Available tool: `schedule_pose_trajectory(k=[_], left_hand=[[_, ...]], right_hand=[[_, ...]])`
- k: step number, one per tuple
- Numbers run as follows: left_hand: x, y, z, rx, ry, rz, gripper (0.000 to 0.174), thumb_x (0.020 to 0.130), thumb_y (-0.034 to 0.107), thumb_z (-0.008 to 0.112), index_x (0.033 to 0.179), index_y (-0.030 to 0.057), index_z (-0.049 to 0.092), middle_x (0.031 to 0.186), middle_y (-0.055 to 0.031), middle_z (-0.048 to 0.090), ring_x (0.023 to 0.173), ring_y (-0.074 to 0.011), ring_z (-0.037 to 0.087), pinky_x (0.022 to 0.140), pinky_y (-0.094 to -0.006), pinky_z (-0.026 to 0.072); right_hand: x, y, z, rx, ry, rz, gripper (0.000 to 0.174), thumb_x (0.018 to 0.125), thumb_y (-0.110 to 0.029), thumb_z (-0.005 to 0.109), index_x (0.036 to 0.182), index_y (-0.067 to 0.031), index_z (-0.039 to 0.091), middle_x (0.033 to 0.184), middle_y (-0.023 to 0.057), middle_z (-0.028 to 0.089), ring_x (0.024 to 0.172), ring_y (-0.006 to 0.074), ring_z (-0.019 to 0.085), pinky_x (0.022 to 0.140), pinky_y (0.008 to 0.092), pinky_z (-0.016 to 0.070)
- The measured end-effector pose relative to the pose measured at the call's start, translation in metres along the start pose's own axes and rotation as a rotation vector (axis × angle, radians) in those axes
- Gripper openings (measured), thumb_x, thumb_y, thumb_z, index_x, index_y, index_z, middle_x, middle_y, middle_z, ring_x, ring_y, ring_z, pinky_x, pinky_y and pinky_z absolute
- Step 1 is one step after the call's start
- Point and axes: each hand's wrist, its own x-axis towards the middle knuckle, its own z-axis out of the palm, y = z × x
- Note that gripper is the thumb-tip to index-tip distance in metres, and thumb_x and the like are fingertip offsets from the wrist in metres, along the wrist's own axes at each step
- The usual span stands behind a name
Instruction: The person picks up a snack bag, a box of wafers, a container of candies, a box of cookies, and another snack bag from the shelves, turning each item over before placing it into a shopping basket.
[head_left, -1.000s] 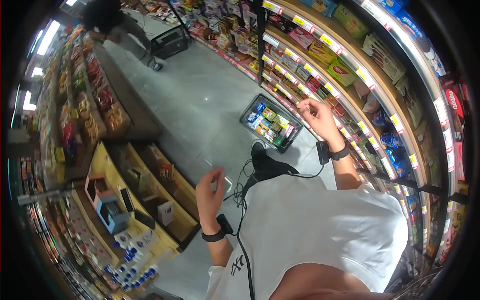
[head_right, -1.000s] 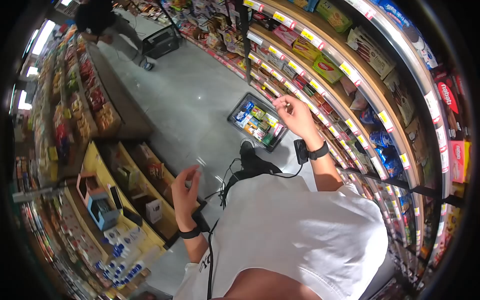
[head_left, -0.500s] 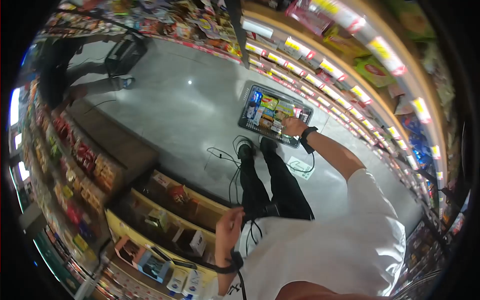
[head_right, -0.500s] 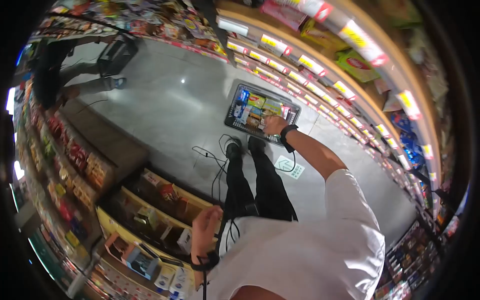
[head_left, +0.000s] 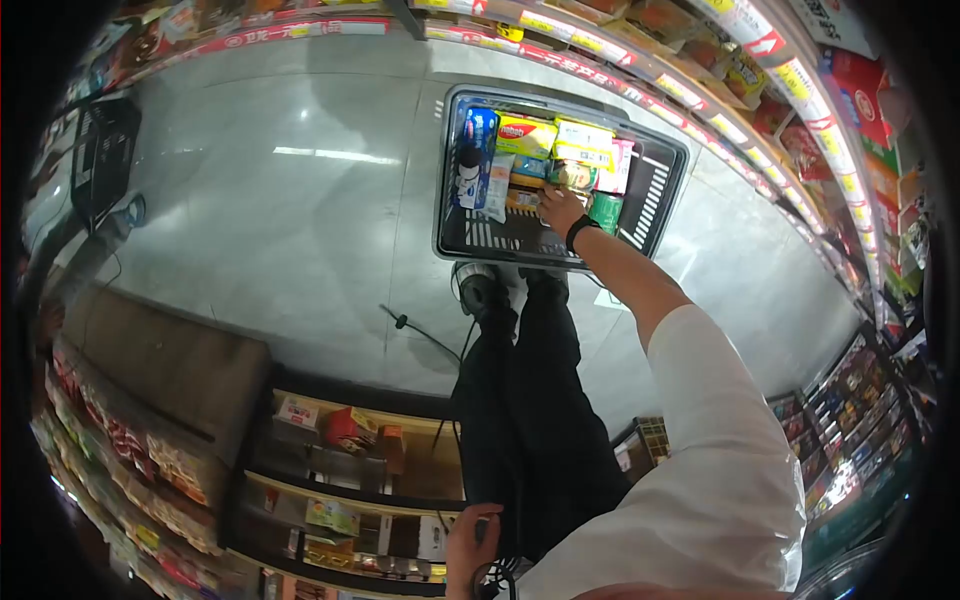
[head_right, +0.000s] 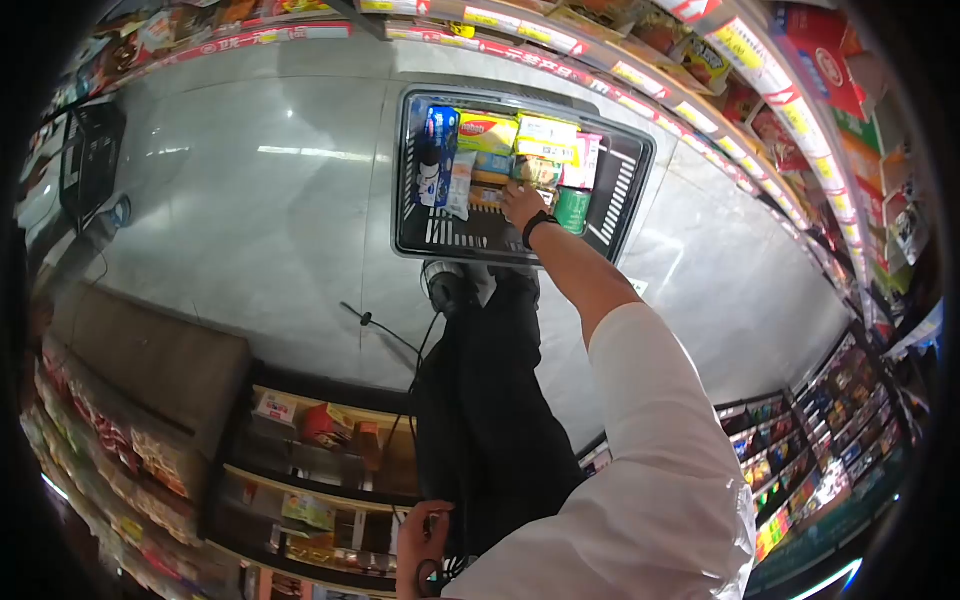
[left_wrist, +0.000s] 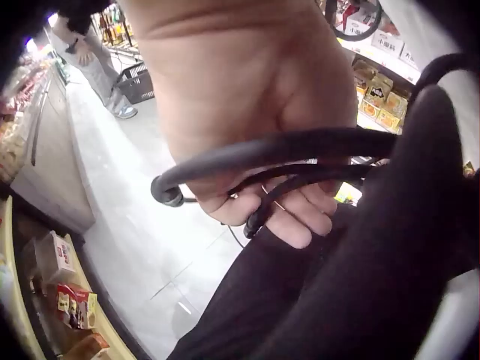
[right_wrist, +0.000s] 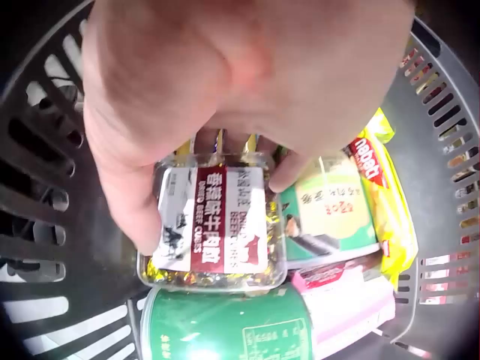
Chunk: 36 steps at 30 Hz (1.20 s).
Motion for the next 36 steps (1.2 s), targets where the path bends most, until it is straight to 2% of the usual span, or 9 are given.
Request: schedule_pose_trajectory(k=[7, 8, 12, 17, 18, 21, 24, 31, 36], left_hand=[[-0.012, -0.02, -0.016, 0.037, 0.039, 0.117, 0.014, 0.098, 0.006, 0.067, 0.112, 0.0054, 0.071, 0.103, -0.0125, 0.076, 0.099, -0.0342, 0.072, 0.085, -0.0419, 0.0549], [-0.012, -0.017, -0.018, 0.021, 0.041, 0.09, 0.015, 0.099, 0.007, 0.066, 0.112, 0.0053, 0.071, 0.104, -0.0126, 0.076, 0.099, -0.0342, 0.072, 0.084, -0.0418, 0.0551], [-0.062, -0.012, -0.027, 0.022, 0.011, 0.089, 0.016, 0.102, 0.01, 0.064, 0.116, 0.0042, 0.069, 0.109, -0.0135, 0.075, 0.102, -0.034, 0.071, 0.082, -0.0415, 0.0555], [-0.135, -0.011, -0.038, -0.052, -0.047, 0.238, 0.022, 0.105, 0.016, 0.061, 0.123, 0.0038, 0.066, 0.124, -0.017, 0.072, 0.116, -0.0361, 0.068, 0.094, -0.0419, 0.0552], [-0.142, -0.019, -0.045, 0.087, -0.044, 0.394, 0.027, 0.106, 0.019, 0.061, 0.129, 0.005, 0.063, 0.136, -0.0194, 0.066, 0.13, -0.0401, 0.06, 0.108, -0.0444, 0.0485], [-0.195, 0.005, -0.065, 0.34, 0.388, 0.802, 0.033, 0.106, 0.021, 0.061, 0.136, 0.0061, 0.06, 0.145, -0.0226, 0.06, 0.139, -0.0437, 0.051, 0.115, -0.047, 0.0415], [-0.195, 0.011, -0.099, 0.373, 0.447, 0.961, 0.036, 0.108, 0.022, 0.058, 0.139, 0.0032, 0.056, 0.146, -0.026, 0.057, 0.141, -0.0442, 0.048, 0.117, -0.0474, 0.0399], [-0.243, 0.102, -0.124, -0.011, -0.03, 1.025, 0.062, 0.117, 0.045, 0.027, 0.155, -0.0013, 0.043, 0.147, -0.0191, 0.058, 0.131, -0.0291, 0.058, 0.113, -0.0412, 0.0434], [-0.267, 0.143, -0.074, -0.159, -0.475, 1.195, 0.064, 0.115, 0.046, 0.038, 0.158, -0.0013, 0.038, 0.155, -0.0134, 0.05, 0.14, -0.0233, 0.049, 0.117, -0.0387, 0.0396]], right_hand=[[0.038, -0.014, -0.023, 0.239, -0.312, 0.391, 0.03, 0.093, -0.017, 0.064, 0.123, -0.0133, 0.065, 0.106, 0.0067, 0.07, 0.102, 0.0254, 0.066, 0.081, 0.04, 0.0536], [0.019, -0.011, -0.035, 0.201, -0.059, 0.371, 0.028, 0.094, -0.014, 0.063, 0.122, -0.0112, 0.062, 0.106, 0.0101, 0.071, 0.091, 0.0284, 0.071, 0.076, 0.0439, 0.0563], [-0.041, 0.011, -0.124, 0.487, -0.09, 0.575, 0.038, 0.089, -0.005, 0.064, 0.127, -0.0058, 0.056, 0.122, 0.0187, 0.067, 0.098, 0.0381, 0.073, 0.078, 0.051, 0.059], [-0.162, 0.025, -0.249, 0.663, -0.127, 0.712, 0.073, 0.073, -0.029, 0.088, 0.134, -0.0039, 0.056, 0.131, 0.0219, 0.063, 0.111, 0.0418, 0.069, 0.091, 0.0508, 0.0597], [-0.188, 0.028, -0.304, 0.696, -0.08, 0.753, 0.068, 0.075, -0.027, 0.086, 0.132, -0.003, 0.057, 0.131, 0.0223, 0.062, 0.112, 0.0408, 0.07, 0.091, 0.0506, 0.0598], [-0.263, 0.017, -0.428, 0.753, 0.046, 0.831, 0.063, 0.076, -0.024, 0.084, 0.13, -0.0051, 0.06, 0.128, 0.0202, 0.063, 0.113, 0.0392, 0.069, 0.095, 0.0481, 0.0584], [-0.316, -0.005, -0.508, 0.809, 0.354, 0.785, 0.062, 0.072, -0.019, 0.086, 0.129, -0.0132, 0.061, 0.122, 0.0142, 0.062, 0.11, 0.0393, 0.067, 0.096, 0.0473, 0.057], [-0.437, -0.095, -0.703, 0.87, 1.085, 0.366, 0.062, 0.068, 0.006, 0.07, 0.127, -0.0125, 0.065, 0.132, 0.0117, 0.062, 0.125, 0.0369, 0.061, 0.105, 0.0437, 0.053], [-0.523, -0.164, -0.744, 0.895, 1.116, 0.233, 0.061, 0.067, 0.006, 0.065, 0.124, -0.015, 0.068, 0.144, 0.0113, 0.058, 0.124, 0.0366, 0.061, 0.1, 0.043, 0.056]])
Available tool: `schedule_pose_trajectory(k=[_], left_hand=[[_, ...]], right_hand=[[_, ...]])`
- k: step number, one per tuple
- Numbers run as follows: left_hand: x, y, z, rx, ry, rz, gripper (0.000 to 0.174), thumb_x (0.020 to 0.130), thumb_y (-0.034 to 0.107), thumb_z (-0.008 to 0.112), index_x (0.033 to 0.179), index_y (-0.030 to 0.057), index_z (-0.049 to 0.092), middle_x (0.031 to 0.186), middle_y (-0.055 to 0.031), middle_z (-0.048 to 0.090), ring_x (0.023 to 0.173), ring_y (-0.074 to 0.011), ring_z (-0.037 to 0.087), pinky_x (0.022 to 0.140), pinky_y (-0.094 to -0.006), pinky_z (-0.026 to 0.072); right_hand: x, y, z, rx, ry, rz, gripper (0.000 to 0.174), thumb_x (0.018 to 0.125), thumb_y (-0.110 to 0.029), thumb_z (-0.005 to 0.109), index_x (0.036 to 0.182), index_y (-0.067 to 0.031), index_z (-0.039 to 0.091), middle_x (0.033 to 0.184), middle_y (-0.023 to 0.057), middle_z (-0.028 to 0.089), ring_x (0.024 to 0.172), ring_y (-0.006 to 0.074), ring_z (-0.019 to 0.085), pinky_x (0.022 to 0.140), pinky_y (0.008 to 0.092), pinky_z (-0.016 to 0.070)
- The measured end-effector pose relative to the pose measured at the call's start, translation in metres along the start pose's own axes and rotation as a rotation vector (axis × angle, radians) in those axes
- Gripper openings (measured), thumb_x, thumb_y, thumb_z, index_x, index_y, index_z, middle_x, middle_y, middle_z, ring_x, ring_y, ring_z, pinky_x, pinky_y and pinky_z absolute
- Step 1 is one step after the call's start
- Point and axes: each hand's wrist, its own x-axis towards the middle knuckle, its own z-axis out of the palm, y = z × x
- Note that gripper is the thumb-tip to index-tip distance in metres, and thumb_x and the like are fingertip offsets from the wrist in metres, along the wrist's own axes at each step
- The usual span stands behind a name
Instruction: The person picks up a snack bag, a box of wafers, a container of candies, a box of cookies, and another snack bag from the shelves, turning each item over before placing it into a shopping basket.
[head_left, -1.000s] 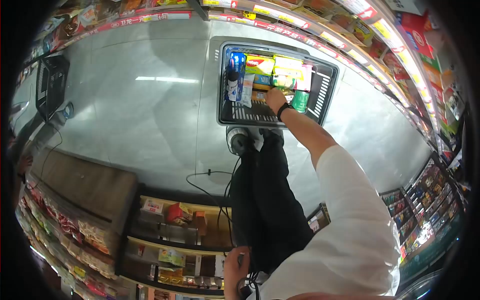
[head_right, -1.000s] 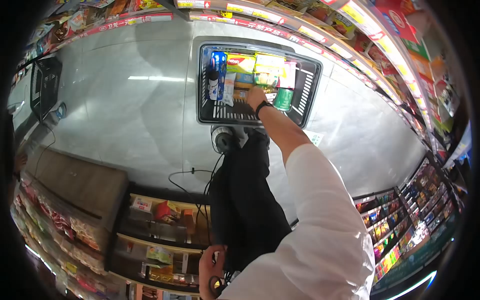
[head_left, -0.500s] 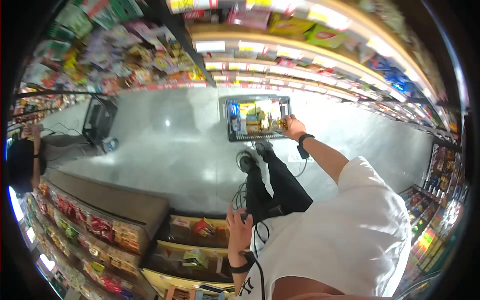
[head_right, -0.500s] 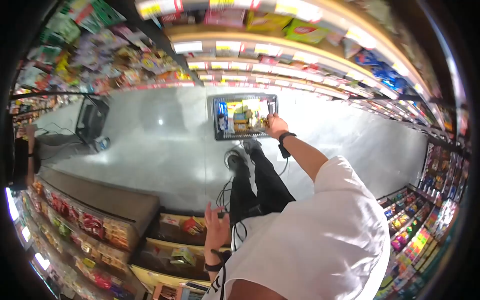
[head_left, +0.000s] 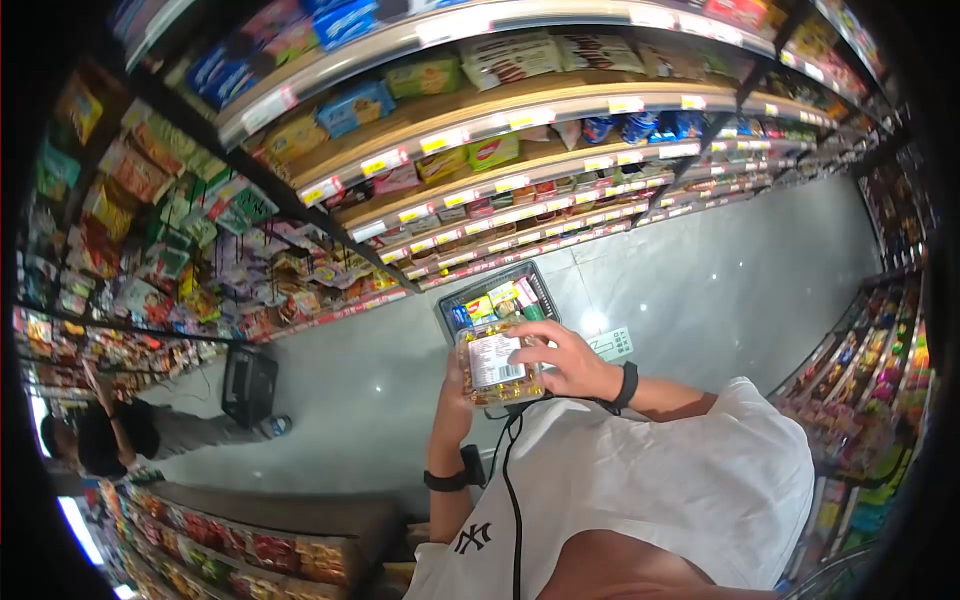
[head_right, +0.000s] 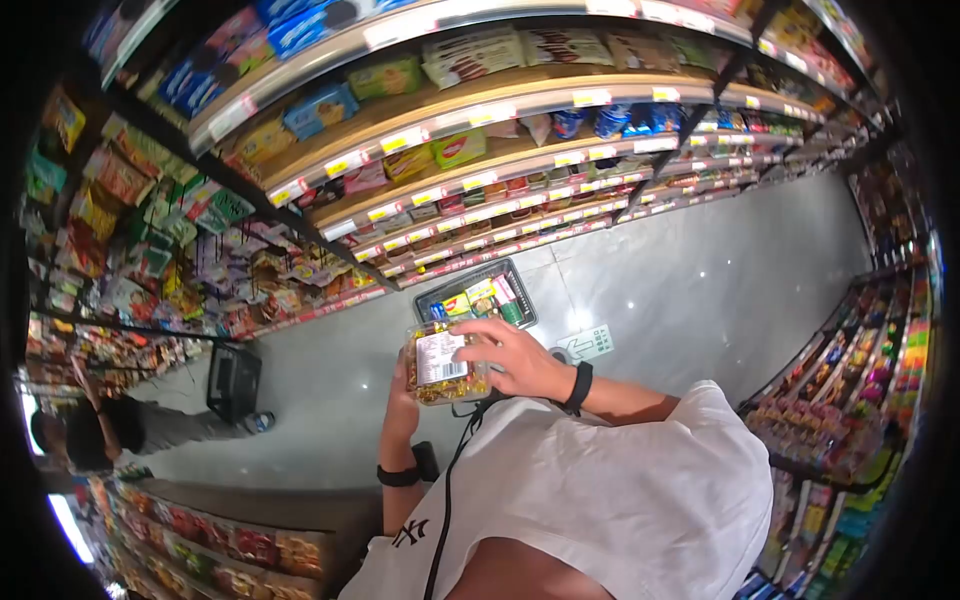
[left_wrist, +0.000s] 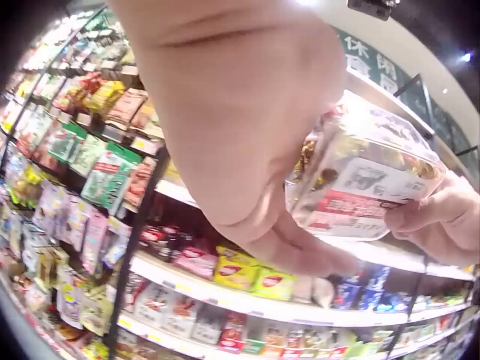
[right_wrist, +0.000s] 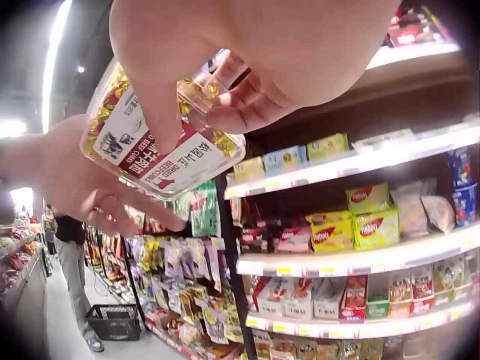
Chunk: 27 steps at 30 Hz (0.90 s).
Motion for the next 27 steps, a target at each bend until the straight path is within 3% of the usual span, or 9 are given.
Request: schedule_pose_trajectory(k=[5, 6, 7, 8, 12, 16, 20, 23, 27], left_hand=[[0.045, 0.057, 0.08, 0.149, -0.286, 0.129, 0.068, 0.105, 0.021, 0.053, 0.163, -0.0019, 0.026, 0.152, -0.0139, 0.049, 0.139, -0.0221, 0.047, 0.117, -0.0368, 0.038], [0.057, 0.056, 0.097, 0.126, -0.349, 0.165, 0.075, 0.095, 0.004, 0.053, 0.164, 0.0014, 0.023, 0.156, -0.0174, 0.045, 0.144, -0.024, 0.045, 0.121, -0.0386, 0.0356], [0.065, 0.06, 0.123, 0.173, -0.341, 0.201, 0.076, 0.094, 0.003, 0.053, 0.163, 0.0011, 0.023, 0.158, -0.0184, 0.044, 0.146, -0.0251, 0.044, 0.122, -0.0396, 0.0341], [0.069, 0.068, 0.149, 0.222, -0.334, 0.239, 0.076, 0.093, 0.001, 0.052, 0.163, 0.0008, 0.024, 0.16, -0.0195, 0.042, 0.147, -0.0262, 0.043, 0.123, -0.0406, 0.0325], [0.098, 0.06, 0.243, 0.171, -0.427, 0.266, 0.075, 0.092, 0.0, 0.054, 0.162, 0.0007, 0.025, 0.165, -0.0214, 0.036, 0.151, -0.0307, 0.04, 0.126, -0.0444, 0.029], [0.132, 0.032, 0.332, 0.235, -0.536, 0.342, 0.076, 0.095, 0.004, 0.059, 0.162, 0.0003, 0.023, 0.165, -0.0212, 0.035, 0.153, -0.031, 0.038, 0.125, -0.0454, 0.033], [0.154, 0.014, 0.411, 0.23, -0.606, 0.255, 0.075, 0.096, 0.005, 0.059, 0.162, 0.0003, 0.023, 0.163, -0.0205, 0.036, 0.152, -0.0308, 0.038, 0.125, -0.0455, 0.0332], [0.162, 0.021, 0.469, 0.163, -0.714, 0.243, 0.075, 0.096, 0.005, 0.059, 0.162, 0.0007, 0.023, 0.163, -0.0199, 0.036, 0.152, -0.0309, 0.039, 0.125, -0.0456, 0.0338], [0.175, 0.026, 0.512, 0.334, -0.841, 0.171, 0.071, 0.099, 0.005, 0.057, 0.162, 0.0006, 0.024, 0.16, -0.0218, 0.041, 0.149, -0.0314, 0.043, 0.124, -0.0446, 0.0344]], right_hand=[[-0.054, 0.007, -0.035, -0.023, 0.459, 0.099, 0.07, 0.077, 0.012, 0.06, 0.143, -0.0104, 0.053, 0.155, 0.0189, 0.045, 0.113, 0.0335, 0.064, 0.088, 0.0359, 0.0559], [-0.066, 0.011, -0.045, -0.02, 0.528, 0.129, 0.07, 0.08, 0.012, 0.06, 0.146, -0.0089, 0.048, 0.157, 0.0203, 0.042, 0.112, 0.0328, 0.064, 0.087, 0.0344, 0.0552], [-0.075, 0.014, -0.062, -0.025, 0.592, 0.155, 0.071, 0.084, 0.013, 0.059, 0.15, -0.0075, 0.043, 0.158, 0.0216, 0.04, 0.112, 0.032, 0.065, 0.086, 0.0329, 0.0544], [-0.087, 0.012, -0.076, 0.016, 0.593, 0.21, 0.066, 0.095, 0.009, 0.054, 0.156, -0.0053, 0.034, 0.151, 0.0226, 0.05, 0.113, 0.0315, 0.067, 0.091, 0.0342, 0.0538], [-0.14, 0.025, -0.14, 0.12, 0.616, 0.288, 0.067, 0.099, 0.007, 0.049, 0.162, -0.0063, 0.031, 0.128, 0.0226, 0.069, 0.117, 0.034, 0.071, 0.095, 0.0393, 0.0538], [-0.201, 0.045, -0.22, 0.1, 0.684, 0.355, 0.071, 0.093, 0.014, 0.046, 0.16, -0.0058, 0.038, 0.123, 0.0224, 0.069, 0.115, 0.0332, 0.071, 0.099, 0.0379, 0.0534], [-0.246, 0.049, -0.283, -0.056, 0.818, 0.35, 0.058, 0.103, 0.007, 0.046, 0.16, -0.0044, 0.042, 0.09, 0.0098, 0.06, 0.088, 0.0133, 0.06, 0.091, 0.0312, 0.0525], [-0.278, 0.029, -0.315, 0.052, 0.854, 0.531, 0.063, 0.101, 0.008, 0.046, 0.162, -0.0087, 0.041, 0.099, 0.0145, 0.072, 0.092, 0.0197, 0.069, 0.091, 0.0299, 0.0519], [-0.306, 0.044, -0.328, -0.053, 1.017, 0.386, 0.063, 0.102, 0.007, 0.048, 0.163, -0.0016, 0.037, 0.083, 0.0061, 0.06, 0.082, 0.0105, 0.057, 0.093, 0.0295, 0.0492]])
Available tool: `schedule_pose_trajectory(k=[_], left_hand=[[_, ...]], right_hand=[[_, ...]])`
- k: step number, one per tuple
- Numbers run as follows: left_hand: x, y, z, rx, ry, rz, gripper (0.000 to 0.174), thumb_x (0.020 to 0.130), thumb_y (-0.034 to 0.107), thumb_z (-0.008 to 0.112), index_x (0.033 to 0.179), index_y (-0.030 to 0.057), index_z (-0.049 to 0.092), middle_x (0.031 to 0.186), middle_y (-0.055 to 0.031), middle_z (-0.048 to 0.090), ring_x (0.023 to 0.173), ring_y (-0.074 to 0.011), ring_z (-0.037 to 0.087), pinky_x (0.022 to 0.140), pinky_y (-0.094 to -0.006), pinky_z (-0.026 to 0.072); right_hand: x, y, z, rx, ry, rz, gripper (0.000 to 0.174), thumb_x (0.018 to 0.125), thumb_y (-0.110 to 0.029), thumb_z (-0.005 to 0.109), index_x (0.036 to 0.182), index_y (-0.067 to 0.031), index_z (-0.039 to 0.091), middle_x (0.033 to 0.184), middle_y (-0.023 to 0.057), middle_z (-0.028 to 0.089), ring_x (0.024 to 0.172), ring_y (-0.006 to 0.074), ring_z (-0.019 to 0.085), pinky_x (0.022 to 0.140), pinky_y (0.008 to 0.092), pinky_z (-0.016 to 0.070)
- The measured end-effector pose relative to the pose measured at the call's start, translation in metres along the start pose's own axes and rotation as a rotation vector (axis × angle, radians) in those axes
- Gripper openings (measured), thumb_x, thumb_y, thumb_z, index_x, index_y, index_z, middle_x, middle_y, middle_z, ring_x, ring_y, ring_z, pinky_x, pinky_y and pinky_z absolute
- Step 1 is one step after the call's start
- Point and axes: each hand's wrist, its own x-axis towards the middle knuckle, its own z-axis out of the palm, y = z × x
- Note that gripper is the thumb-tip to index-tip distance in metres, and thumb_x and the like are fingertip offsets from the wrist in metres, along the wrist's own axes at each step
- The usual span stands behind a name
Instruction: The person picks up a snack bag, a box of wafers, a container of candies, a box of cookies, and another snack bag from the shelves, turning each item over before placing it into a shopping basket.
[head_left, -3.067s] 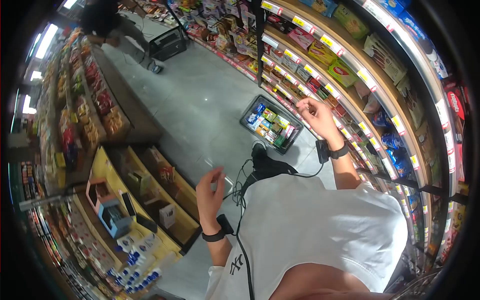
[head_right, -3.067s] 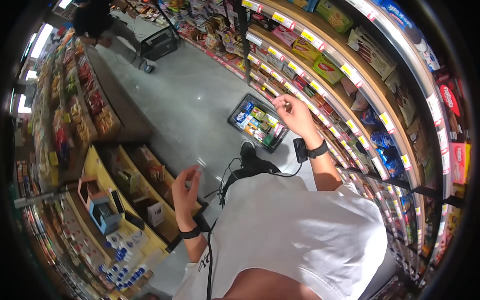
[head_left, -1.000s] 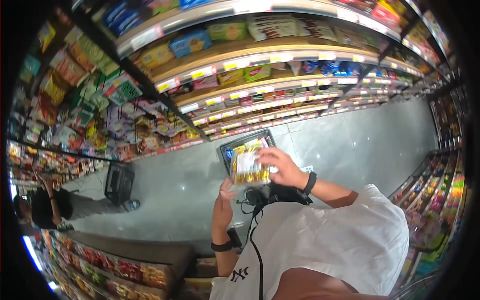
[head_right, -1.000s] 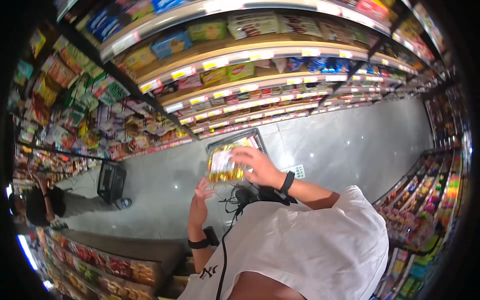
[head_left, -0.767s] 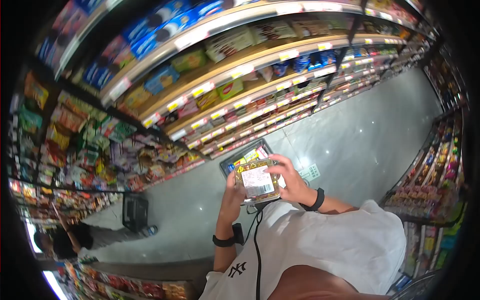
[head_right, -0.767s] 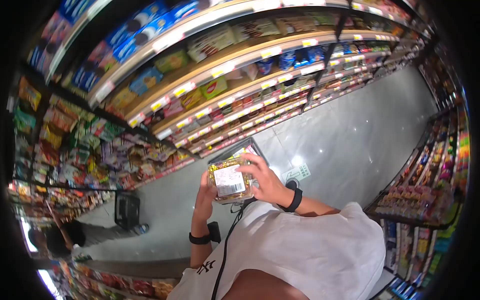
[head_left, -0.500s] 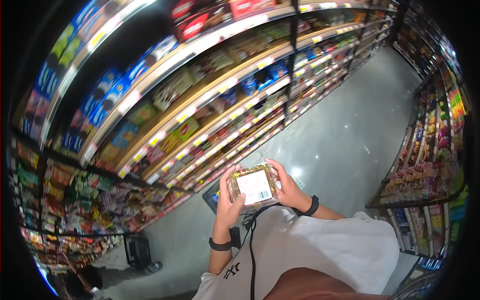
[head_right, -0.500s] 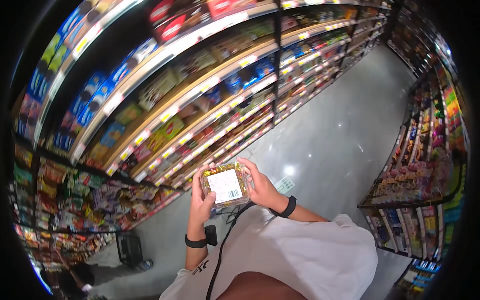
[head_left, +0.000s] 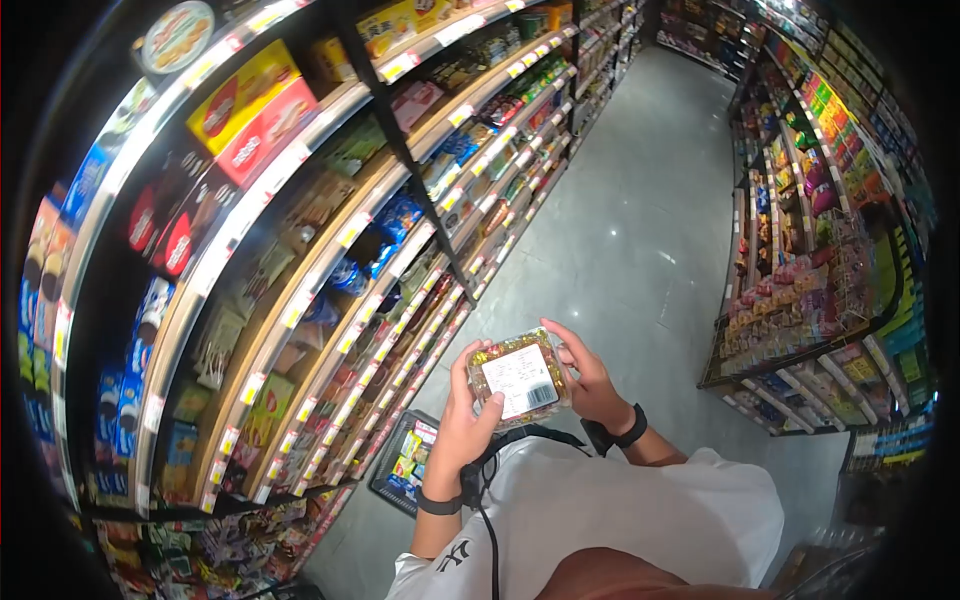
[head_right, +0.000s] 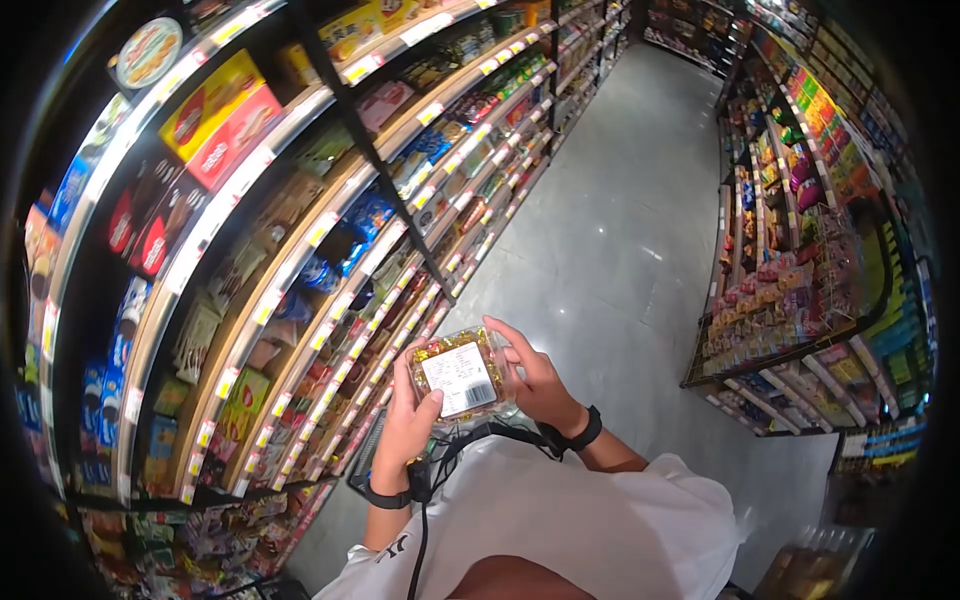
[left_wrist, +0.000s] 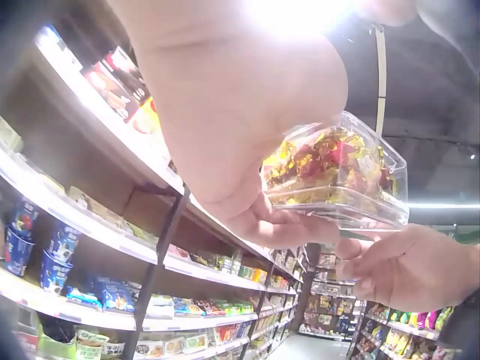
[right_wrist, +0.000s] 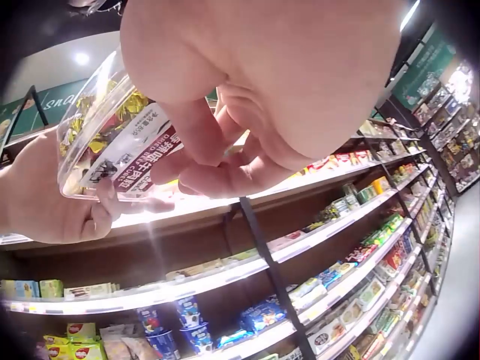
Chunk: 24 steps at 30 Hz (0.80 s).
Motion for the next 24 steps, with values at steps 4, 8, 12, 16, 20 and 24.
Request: schedule_pose_trajectory(k=[4, 8, 12, 16, 20, 24], left_hand=[[0.028, -0.013, -0.003, 0.13, -0.063, -0.02, 0.07, 0.1, 0.006, 0.058, 0.162, 0.0003, 0.025, 0.155, -0.0234, 0.046, 0.145, -0.0327, 0.048, 0.121, -0.0428, 0.0371], [0.065, -0.014, -0.011, 0.158, -0.117, -0.021, 0.069, 0.101, 0.007, 0.058, 0.161, -0.0004, 0.026, 0.152, -0.0239, 0.049, 0.143, -0.0327, 0.049, 0.12, -0.0416, 0.0374], [0.105, -0.012, -0.036, 0.153, -0.212, 0.004, 0.069, 0.101, 0.008, 0.059, 0.161, -0.0006, 0.027, 0.152, -0.0241, 0.049, 0.143, -0.0324, 0.049, 0.12, -0.0412, 0.0376], [0.138, -0.015, -0.064, 0.155, -0.136, 0.132, 0.069, 0.101, 0.011, 0.06, 0.16, -0.0032, 0.028, 0.151, -0.0233, 0.05, 0.14, -0.0312, 0.051, 0.119, -0.042, 0.039], [0.165, -0.02, -0.094, 0.042, -0.089, 0.016, 0.071, 0.101, 0.014, 0.061, 0.161, -0.0038, 0.027, 0.151, -0.0228, 0.05, 0.14, -0.0302, 0.05, 0.119, -0.0421, 0.039], [0.197, -0.03, -0.112, -0.003, -0.087, 0.032, 0.071, 0.099, 0.016, 0.063, 0.16, -0.0032, 0.032, 0.15, -0.0227, 0.052, 0.141, -0.0311, 0.051, 0.119, -0.0428, 0.0392]], right_hand=[[0.004, 0.014, -0.016, 0.006, -0.013, 0.162, 0.067, 0.098, 0.011, 0.047, 0.163, -0.0032, 0.036, 0.083, 0.0066, 0.066, 0.081, 0.0114, 0.059, 0.092, 0.0296, 0.049], [0.024, 0.035, -0.025, -0.028, 0.014, 0.172, 0.075, 0.093, 0.014, 0.045, 0.164, -0.0089, 0.037, 0.078, 0.0077, 0.065, 0.076, 0.0122, 0.058, 0.089, 0.0273, 0.0492], [0.066, 0.03, -0.029, -0.112, 0.016, 0.144, 0.084, 0.085, 0.018, 0.047, 0.164, -0.0085, 0.038, 0.071, 0.0097, 0.058, 0.071, 0.0143, 0.053, 0.085, 0.0258, 0.0474], [0.122, 0.04, -0.017, -0.085, 0.014, -0.023, 0.085, 0.084, 0.012, 0.045, 0.166, -0.0069, 0.036, 0.073, 0.0091, 0.059, 0.072, 0.015, 0.052, 0.085, 0.0252, 0.046], [0.163, 0.041, -0.007, -0.05, -0.061, 0.145, 0.079, 0.088, 0.001, 0.045, 0.166, -0.0044, 0.035, 0.083, 0.0075, 0.066, 0.078, 0.0132, 0.057, 0.093, 0.0259, 0.0471], [0.19, 0.05, -0.002, 0.04, -0.063, 0.17, 0.079, 0.09, -0.01, 0.047, 0.168, -0.0047, 0.032, 0.096, 0.0101, 0.071, 0.084, 0.0162, 0.061, 0.094, 0.0277, 0.0474]])
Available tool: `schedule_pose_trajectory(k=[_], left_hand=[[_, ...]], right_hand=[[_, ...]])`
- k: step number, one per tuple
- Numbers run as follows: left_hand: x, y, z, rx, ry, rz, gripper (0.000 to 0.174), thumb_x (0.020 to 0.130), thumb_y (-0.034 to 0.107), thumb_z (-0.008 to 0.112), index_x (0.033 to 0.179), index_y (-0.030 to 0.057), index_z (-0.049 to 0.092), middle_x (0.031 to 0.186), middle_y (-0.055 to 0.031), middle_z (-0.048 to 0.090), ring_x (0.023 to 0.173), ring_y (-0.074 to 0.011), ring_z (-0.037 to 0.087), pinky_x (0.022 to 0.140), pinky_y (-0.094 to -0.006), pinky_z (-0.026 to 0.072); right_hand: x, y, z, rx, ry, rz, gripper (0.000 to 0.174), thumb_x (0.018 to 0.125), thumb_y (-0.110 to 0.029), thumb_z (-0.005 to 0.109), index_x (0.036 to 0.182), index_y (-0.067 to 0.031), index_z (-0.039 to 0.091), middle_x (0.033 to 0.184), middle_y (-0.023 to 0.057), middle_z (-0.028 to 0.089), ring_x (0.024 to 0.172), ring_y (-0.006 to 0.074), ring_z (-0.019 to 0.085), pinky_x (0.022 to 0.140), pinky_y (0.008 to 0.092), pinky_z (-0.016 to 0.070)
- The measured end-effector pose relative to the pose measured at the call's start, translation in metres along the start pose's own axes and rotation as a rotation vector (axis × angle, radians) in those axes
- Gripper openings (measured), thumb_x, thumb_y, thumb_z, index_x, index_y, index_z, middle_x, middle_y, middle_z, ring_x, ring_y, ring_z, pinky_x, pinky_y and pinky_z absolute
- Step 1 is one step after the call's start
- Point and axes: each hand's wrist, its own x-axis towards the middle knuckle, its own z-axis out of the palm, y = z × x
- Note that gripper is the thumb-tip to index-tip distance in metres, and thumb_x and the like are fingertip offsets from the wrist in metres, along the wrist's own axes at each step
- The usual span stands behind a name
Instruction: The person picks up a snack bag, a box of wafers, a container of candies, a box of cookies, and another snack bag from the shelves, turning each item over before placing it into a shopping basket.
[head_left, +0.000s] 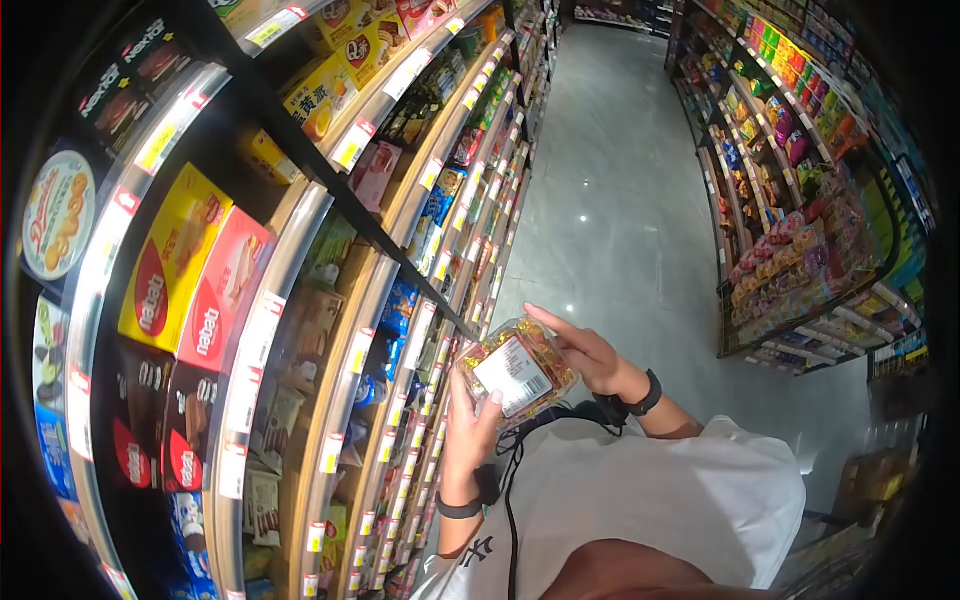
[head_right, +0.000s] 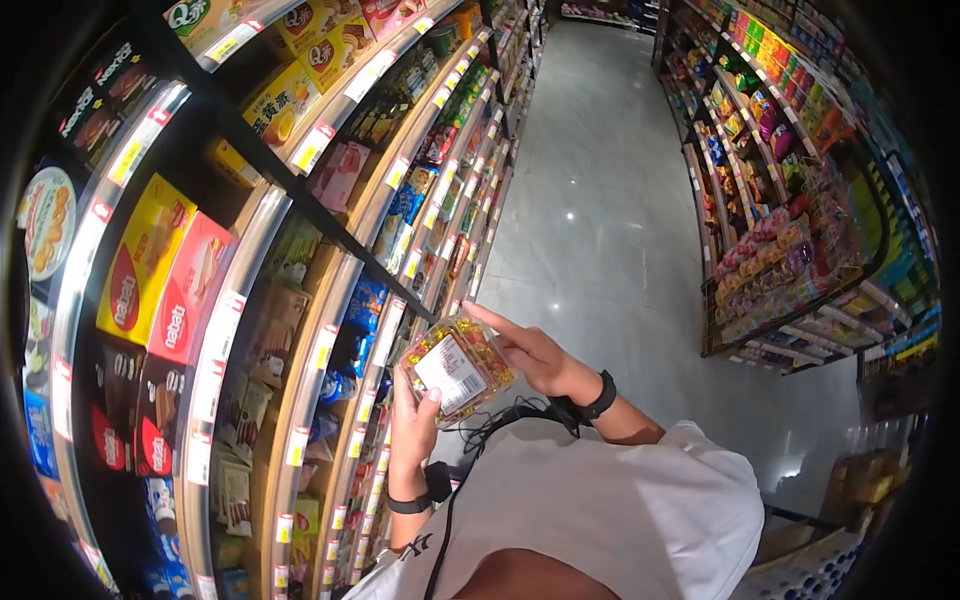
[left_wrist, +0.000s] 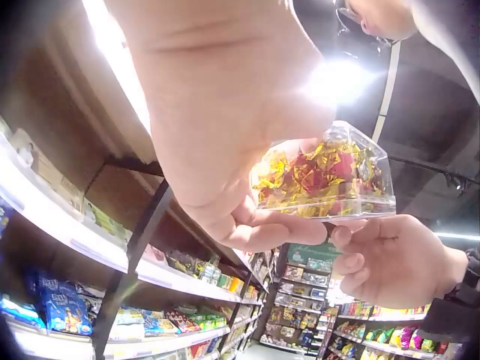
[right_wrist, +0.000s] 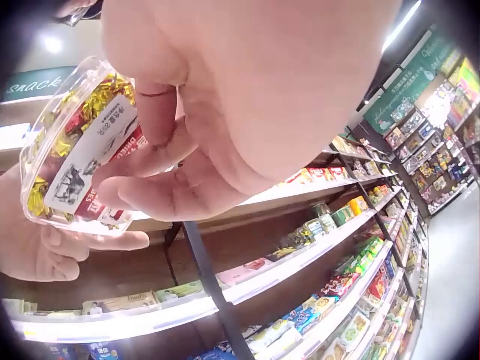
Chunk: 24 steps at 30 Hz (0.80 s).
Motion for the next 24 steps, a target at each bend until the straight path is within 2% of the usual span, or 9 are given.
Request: schedule_pose_trajectory(k=[4, 5, 6, 7, 10, 14, 17, 20, 24], left_hand=[[0.03, 0.012, -0.004, 0.105, -0.006, -0.089, 0.071, 0.094, 0.002, 0.066, 0.159, -0.0007, 0.037, 0.15, -0.0232, 0.053, 0.141, -0.032, 0.053, 0.117, -0.0417, 0.0418], [0.037, 0.003, -0.005, 0.204, 0.006, -0.022, 0.075, 0.091, -0.004, 0.067, 0.159, 0.0003, 0.037, 0.151, -0.0235, 0.053, 0.14, -0.0329, 0.055, 0.116, -0.0413, 0.0433], [0.045, 0.009, -0.004, 0.16, -0.005, -0.048, 0.075, 0.09, -0.005, 0.067, 0.159, 0.0003, 0.038, 0.15, -0.0241, 0.054, 0.139, -0.0339, 0.056, 0.116, -0.0417, 0.0444], [0.054, 0.003, -0.004, 0.132, -0.005, -0.05, 0.076, 0.09, -0.006, 0.066, 0.159, 0.0002, 0.037, 0.149, -0.0235, 0.054, 0.137, -0.033, 0.057, 0.115, -0.0413, 0.0453], [0.079, 0.013, 0.006, 0.055, -0.035, -0.068, 0.076, 0.09, -0.009, 0.062, 0.161, 0.0003, 0.034, 0.147, -0.0197, 0.055, 0.134, -0.0275, 0.059, 0.112, -0.0398, 0.0493], [0.118, 0.018, 0.031, 0.097, -0.043, -0.093, 0.076, 0.092, -0.011, 0.061, 0.162, 0.0024, 0.034, 0.147, -0.0197, 0.055, 0.134, -0.0276, 0.059, 0.111, -0.0392, 0.0501], [0.151, 0.013, 0.055, 0.13, -0.072, -0.104, 0.076, 0.093, -0.012, 0.061, 0.162, 0.0034, 0.034, 0.147, -0.0196, 0.055, 0.134, -0.0275, 0.059, 0.111, -0.0393, 0.0498], [0.189, 0.014, 0.089, 0.096, -0.104, -0.075, 0.076, 0.093, -0.012, 0.062, 0.162, 0.0031, 0.034, 0.146, -0.0197, 0.056, 0.133, -0.0276, 0.059, 0.112, -0.0391, 0.0488], [0.239, 0.011, 0.136, 0.064, -0.17, -0.055, 0.079, 0.09, -0.011, 0.062, 0.162, 0.0019, 0.034, 0.145, -0.0209, 0.056, 0.133, -0.0279, 0.059, 0.112, -0.0394, 0.048]], right_hand=[[0.016, 0.008, -0.01, 0.109, -0.01, 0.12, 0.082, 0.094, -0.03, 0.051, 0.169, -0.005, 0.027, 0.107, 0.0136, 0.075, 0.091, 0.0188, 0.066, 0.095, 0.0316, 0.0482], [0.019, 0.005, -0.014, 0.123, -0.024, 0.132, 0.084, 0.095, -0.035, 0.051, 0.169, -0.005, 0.027, 0.108, 0.0147, 0.075, 0.092, 0.0192, 0.066, 0.095, 0.0326, 0.0484], [0.022, 0.002, -0.018, 0.137, -0.032, 0.143, 0.086, 0.096, -0.041, 0.052, 0.169, -0.005, 0.026, 0.11, 0.0158, 0.075, 0.093, 0.0196, 0.067, 0.096, 0.0335, 0.0486], [0.027, 0.003, -0.022, 0.102, -0.032, 0.196, 0.093, 0.097, -0.053, 0.056, 0.17, -0.0045, 0.025, 0.105, 0.0152, 0.075, 0.091, 0.0193, 0.067, 0.093, 0.0333, 0.049], [0.039, 0.016, -0.036, 0.168, -0.032, 0.108, 0.096, 0.097, -0.057, 0.056, 0.17, -0.0046, 0.023, 0.098, 0.0122, 0.073, 0.087, 0.0176, 0.066, 0.09, 0.0326, 0.049], [0.056, 0.03, -0.071, 0.122, -0.014, 0.138, 0.097, 0.095, -0.051, 0.061, 0.171, -0.0057, 0.021, 0.09, 0.0074, 0.07, 0.081, 0.0149, 0.062, 0.083, 0.0297, 0.0477], [0.062, 0.041, -0.109, 0.151, 0.017, 0.109, 0.09, 0.09, -0.021, 0.061, 0.171, -0.0114, 0.023, 0.074, 0.0019, 0.052, 0.073, 0.0162, 0.057, 0.078, 0.033, 0.0501], [0.069, 0.044, -0.154, 0.125, 0.056, 0.15, 0.095, 0.09, -0.042, 0.062, 0.171, -0.0097, 0.023, 0.084, 0.0027, 0.063, 0.077, 0.0136, 0.057, 0.08, 0.0296, 0.0463], [0.073, 0.055, -0.214, 0.139, 0.127, 0.099, 0.096, 0.09, -0.045, 0.064, 0.17, -0.009, 0.024, 0.085, 0.0019, 0.062, 0.078, 0.014, 0.056, 0.082, 0.0308, 0.0455]])
